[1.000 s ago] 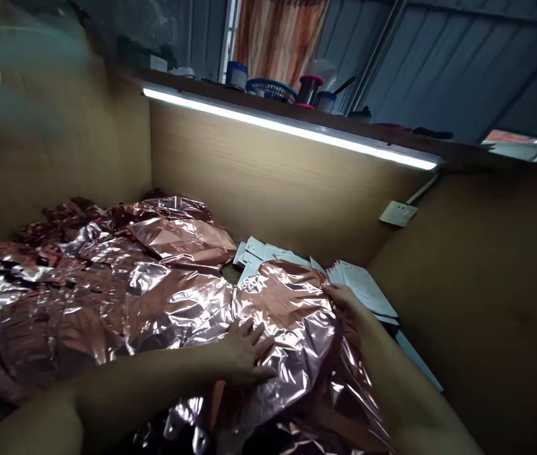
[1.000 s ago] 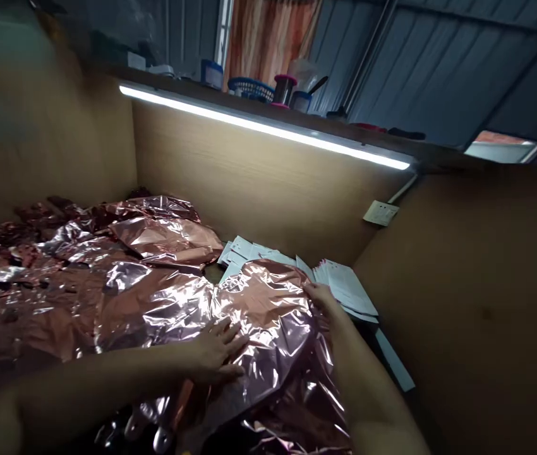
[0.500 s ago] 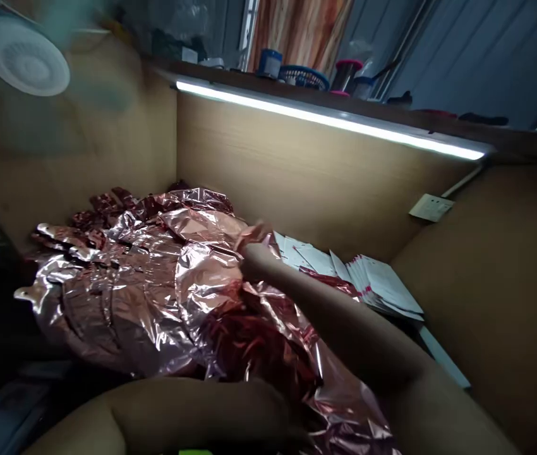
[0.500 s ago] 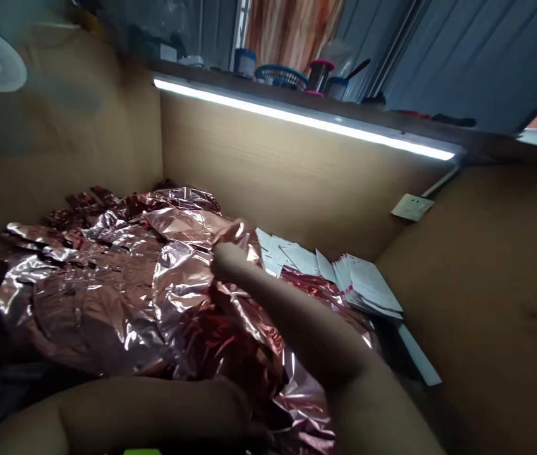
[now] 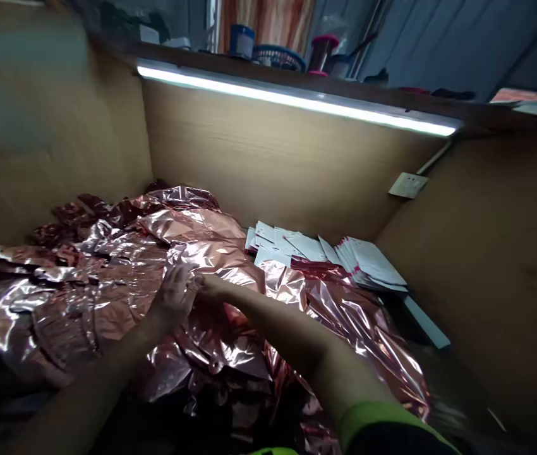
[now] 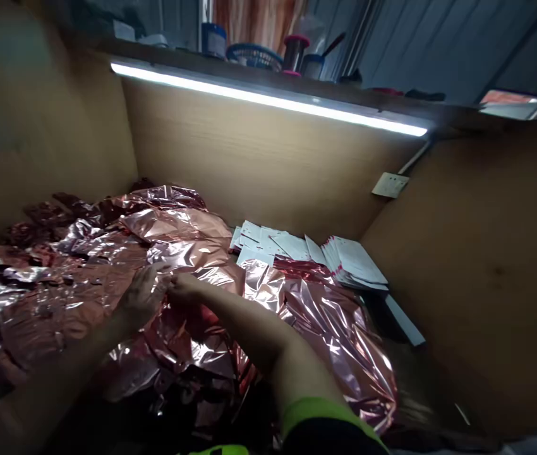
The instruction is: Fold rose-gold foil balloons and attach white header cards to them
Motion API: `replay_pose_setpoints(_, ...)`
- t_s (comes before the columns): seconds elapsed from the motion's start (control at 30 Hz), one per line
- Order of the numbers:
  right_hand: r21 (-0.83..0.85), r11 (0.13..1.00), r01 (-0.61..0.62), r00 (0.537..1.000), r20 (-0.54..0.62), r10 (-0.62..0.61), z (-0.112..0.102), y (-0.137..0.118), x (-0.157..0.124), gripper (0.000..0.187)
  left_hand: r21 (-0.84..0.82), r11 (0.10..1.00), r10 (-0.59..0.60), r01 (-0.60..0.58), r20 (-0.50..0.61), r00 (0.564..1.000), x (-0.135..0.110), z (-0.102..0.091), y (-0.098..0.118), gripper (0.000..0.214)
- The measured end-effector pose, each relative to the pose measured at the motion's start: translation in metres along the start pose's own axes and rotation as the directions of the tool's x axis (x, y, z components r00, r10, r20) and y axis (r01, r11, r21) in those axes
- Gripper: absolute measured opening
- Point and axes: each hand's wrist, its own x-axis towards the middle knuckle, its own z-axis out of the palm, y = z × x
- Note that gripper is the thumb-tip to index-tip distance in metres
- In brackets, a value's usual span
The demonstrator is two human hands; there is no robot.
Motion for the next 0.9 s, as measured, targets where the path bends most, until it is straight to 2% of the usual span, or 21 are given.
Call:
replay_pose_setpoints(0.03,0.03,1.0,-0.003,1.0,-0.017,0.004,-0.006,0.005,-0.006,0.023,0.039,0.999,0.023,-0.024,0.022,0.999,0.005,0.011,-0.014,0.066)
replay_pose_setpoints(0.1,0.06,0.997,-0.049,0.995,-0.087,0.054,-0.018,0.014,-0.032,0.029,0.08,0.993,0.065,-0.081,0.185,0.981,0.005,0.033,-0.035,0.071)
replay_pose_setpoints(0.17,0.059,0.996,-0.071,0.96,-0.266,0.084,-0.025,0.02,-0.075,0.035,0.187,0.977,0.029,-0.101,0.352,0.935,-0.002,0.047,-0.045,0.073)
replay_pose_setpoints(0.23,0.0,0.999,-0.033,0.9,-0.435,0.03,-0.023,0.02,-0.13,0.049,0.333,0.935,-0.05,-0.121,0.463,0.885,-0.011,0.051,-0.046,0.071)
replay_pose_setpoints(0.33,-0.141,0.989,0.032,0.904,-0.418,-0.089,0.005,0.015,-0.208,0.09,0.438,0.89,-0.125,-0.129,0.506,0.853,-0.016,0.047,-0.038,0.069)
replay_pose_setpoints(0.37,-0.179,0.984,0.001,0.903,-0.423,-0.077,0.019,0.013,-0.227,0.091,0.454,0.882,-0.142,-0.127,0.513,0.846,-0.015,0.046,-0.035,0.069)
replay_pose_setpoints(0.4,-0.2,0.978,-0.054,0.89,-0.454,-0.044,0.033,0.013,-0.243,0.081,0.47,0.875,-0.163,-0.118,0.514,0.842,-0.015,0.045,-0.033,0.069)
replay_pose_setpoints(0.43,-0.199,0.973,-0.12,0.867,-0.499,0.005,0.047,0.013,-0.255,0.065,0.486,0.867,-0.181,-0.109,0.511,0.84,-0.015,0.045,-0.031,0.069)
replay_pose_setpoints(0.5,-0.133,0.965,-0.226,0.81,-0.576,0.111,0.068,0.017,-0.271,0.035,0.503,0.857,-0.185,-0.11,0.501,0.845,-0.015,0.046,-0.03,0.07)
replay_pose_setpoints(0.6,0.024,0.975,-0.223,0.791,-0.579,0.195,0.075,0.017,-0.285,0.021,0.489,0.859,-0.135,-0.152,0.503,0.854,-0.018,0.047,-0.032,0.07)
replay_pose_setpoints(0.63,0.071,0.973,-0.22,0.783,-0.582,0.22,0.073,0.015,-0.287,0.025,0.481,0.862,-0.126,-0.158,0.507,0.853,-0.019,0.047,-0.032,0.071)
replay_pose_setpoints(0.7,0.102,0.961,-0.257,0.773,-0.575,0.268,0.066,0.009,-0.287,0.057,0.474,0.869,-0.14,-0.142,0.509,0.849,-0.02,0.047,-0.031,0.071)
replay_pose_setpoints(0.73,0.079,0.952,-0.295,0.783,-0.551,0.288,0.064,0.006,-0.286,0.074,0.474,0.872,-0.155,-0.125,0.509,0.847,-0.019,0.048,-0.03,0.071)
replay_pose_setpoints(0.77,0.041,0.942,-0.333,0.801,-0.515,0.305,0.063,0.004,-0.283,0.083,0.475,0.873,-0.171,-0.108,0.507,0.845,-0.019,0.048,-0.029,0.072)
replay_pose_setpoints(0.8,0.005,0.931,-0.365,0.816,-0.479,0.322,0.063,0.003,-0.28,0.078,0.477,0.874,-0.184,-0.093,0.503,0.845,-0.017,0.048,-0.028,0.072)
replay_pose_setpoints(0.83,-0.017,0.92,-0.391,0.822,-0.457,0.341,0.064,0.003,-0.277,0.065,0.478,0.874,-0.194,-0.082,0.5,0.844,-0.016,0.048,-0.027,0.072)
replay_pose_setpoints(0.9,0.012,0.902,-0.432,0.787,-0.483,0.383,0.067,0.005,-0.27,0.038,0.472,0.879,-0.199,-0.068,0.494,0.847,-0.016,0.044,-0.025,0.073)
